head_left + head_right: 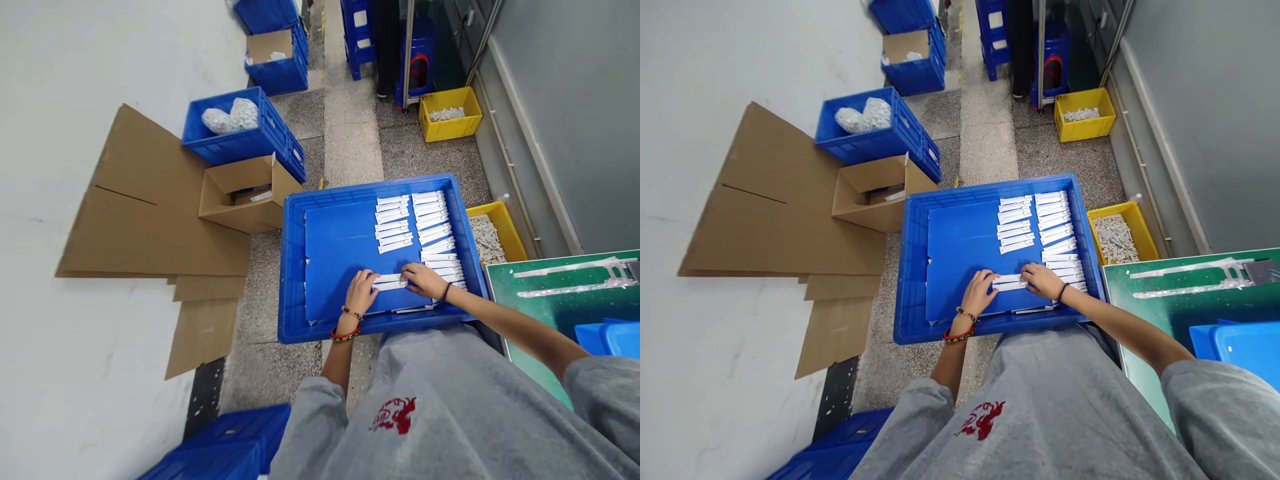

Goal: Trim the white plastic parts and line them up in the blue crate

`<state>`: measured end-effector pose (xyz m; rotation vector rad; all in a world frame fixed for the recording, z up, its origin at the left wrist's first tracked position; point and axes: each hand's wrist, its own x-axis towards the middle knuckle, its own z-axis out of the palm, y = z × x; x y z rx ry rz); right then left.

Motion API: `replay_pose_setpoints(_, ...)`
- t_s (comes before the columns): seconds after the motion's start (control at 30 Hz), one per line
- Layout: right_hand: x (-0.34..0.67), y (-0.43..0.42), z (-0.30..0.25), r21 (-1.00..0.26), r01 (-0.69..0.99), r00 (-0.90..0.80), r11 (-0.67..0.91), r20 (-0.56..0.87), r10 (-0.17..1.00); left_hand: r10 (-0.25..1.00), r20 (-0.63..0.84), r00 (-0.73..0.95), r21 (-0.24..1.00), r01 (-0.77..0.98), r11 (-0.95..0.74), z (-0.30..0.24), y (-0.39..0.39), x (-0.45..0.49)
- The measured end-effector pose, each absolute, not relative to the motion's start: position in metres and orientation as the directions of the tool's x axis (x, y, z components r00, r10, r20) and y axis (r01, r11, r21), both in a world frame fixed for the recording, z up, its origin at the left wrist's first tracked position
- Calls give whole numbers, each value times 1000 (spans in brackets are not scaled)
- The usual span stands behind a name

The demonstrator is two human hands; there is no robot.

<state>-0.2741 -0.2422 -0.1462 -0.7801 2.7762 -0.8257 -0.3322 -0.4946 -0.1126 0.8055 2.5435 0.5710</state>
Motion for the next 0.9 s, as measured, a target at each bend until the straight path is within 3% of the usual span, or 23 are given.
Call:
replay_pose_setpoints(0.23, -279, -248, -148, -455, -473, -841, 755, -24, -541, 538, -360, -762, 513, 320, 796, -117, -500, -340)
replay_pose_setpoints(0.5, -318, -247, -145, -326, -428, -882, 843, -53, -469, 496, -362, -789, 533, 262, 805, -126, -479, -367)
replay_pose_setpoints(0.7, -332, -245, -140, -278, -288, -949, 916, -47, -312, 478, -309, -822, 554, 253, 793, -134, -457, -380)
replay_pose_setpoints(0.9, -301, -266, -127, -320, -112, -993, 941, -7, -120, 468, -246, -849, 619, 234, 750, -144, -450, -376)
